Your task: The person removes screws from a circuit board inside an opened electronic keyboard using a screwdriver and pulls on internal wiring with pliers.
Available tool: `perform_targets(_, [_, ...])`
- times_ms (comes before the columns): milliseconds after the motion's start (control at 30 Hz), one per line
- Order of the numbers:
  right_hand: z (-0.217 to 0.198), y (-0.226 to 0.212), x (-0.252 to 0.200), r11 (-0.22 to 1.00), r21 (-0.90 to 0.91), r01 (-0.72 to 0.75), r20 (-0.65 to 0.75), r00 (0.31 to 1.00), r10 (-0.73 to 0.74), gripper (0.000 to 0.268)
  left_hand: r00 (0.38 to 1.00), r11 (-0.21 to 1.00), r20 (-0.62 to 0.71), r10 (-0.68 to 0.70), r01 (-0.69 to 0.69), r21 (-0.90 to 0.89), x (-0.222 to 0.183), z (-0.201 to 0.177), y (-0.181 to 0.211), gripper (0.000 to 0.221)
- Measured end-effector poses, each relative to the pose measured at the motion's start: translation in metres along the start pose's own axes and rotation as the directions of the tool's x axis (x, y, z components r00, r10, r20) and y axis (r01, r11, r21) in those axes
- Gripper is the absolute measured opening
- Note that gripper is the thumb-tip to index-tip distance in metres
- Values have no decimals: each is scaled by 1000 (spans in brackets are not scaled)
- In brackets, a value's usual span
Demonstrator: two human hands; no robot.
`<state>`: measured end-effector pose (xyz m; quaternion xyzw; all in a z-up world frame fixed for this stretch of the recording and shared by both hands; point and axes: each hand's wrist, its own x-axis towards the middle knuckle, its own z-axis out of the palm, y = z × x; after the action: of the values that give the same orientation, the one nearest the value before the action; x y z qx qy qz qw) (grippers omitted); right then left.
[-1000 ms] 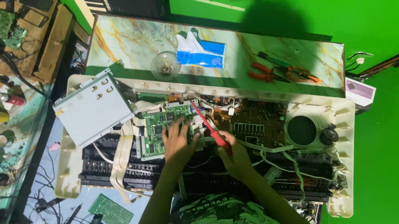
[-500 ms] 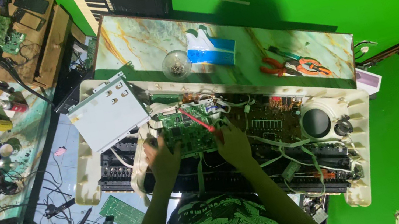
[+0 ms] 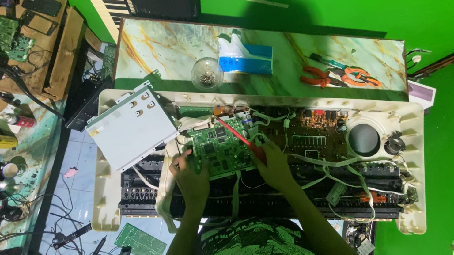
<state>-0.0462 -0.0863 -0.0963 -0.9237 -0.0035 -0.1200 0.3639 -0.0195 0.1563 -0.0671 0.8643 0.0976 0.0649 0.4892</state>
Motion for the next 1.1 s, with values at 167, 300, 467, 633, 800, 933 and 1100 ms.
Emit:
perform_targets(167, [-13, 6, -3, 988, 122, -99, 125, 989, 84, 27, 997, 997, -71, -15, 9, -82, -10, 5, -6, 46])
perform_targets(300, [-25, -3, -3, 989, 139, -56, 154, 987, 34, 29, 991, 999, -133, 34, -39, -35, -14, 11, -14, 39])
perform_targets(467, [-31, -9, -1, 988, 123, -93, 203, 977, 67, 28, 991, 996, -131, 31, -42, -81, -22, 12, -18, 37])
perform_targets(633, [-36, -9, 2, 990, 106, -92, 265, 962, 61, 30, 992, 997, -123, 16, -25, -75, -27, 8, -13, 36])
perform_targets(800, [-47, -17, 6, 995, 103, -15, 287, 958, -16, 28, 993, 997, -116, -38, 30, -67, -29, 10, -9, 30])
perform_targets(933, [-51, -23, 10, 999, 23, -30, 336, 942, 21, 28, 995, 1000, -101, -25, 24, -16, -30, 10, -9, 30])
perform_targets(1100, [-49, -25, 14, 997, -26, -73, 369, 926, 78, 28, 995, 998, -100, -23, 28, 49, -27, 9, -4, 31])
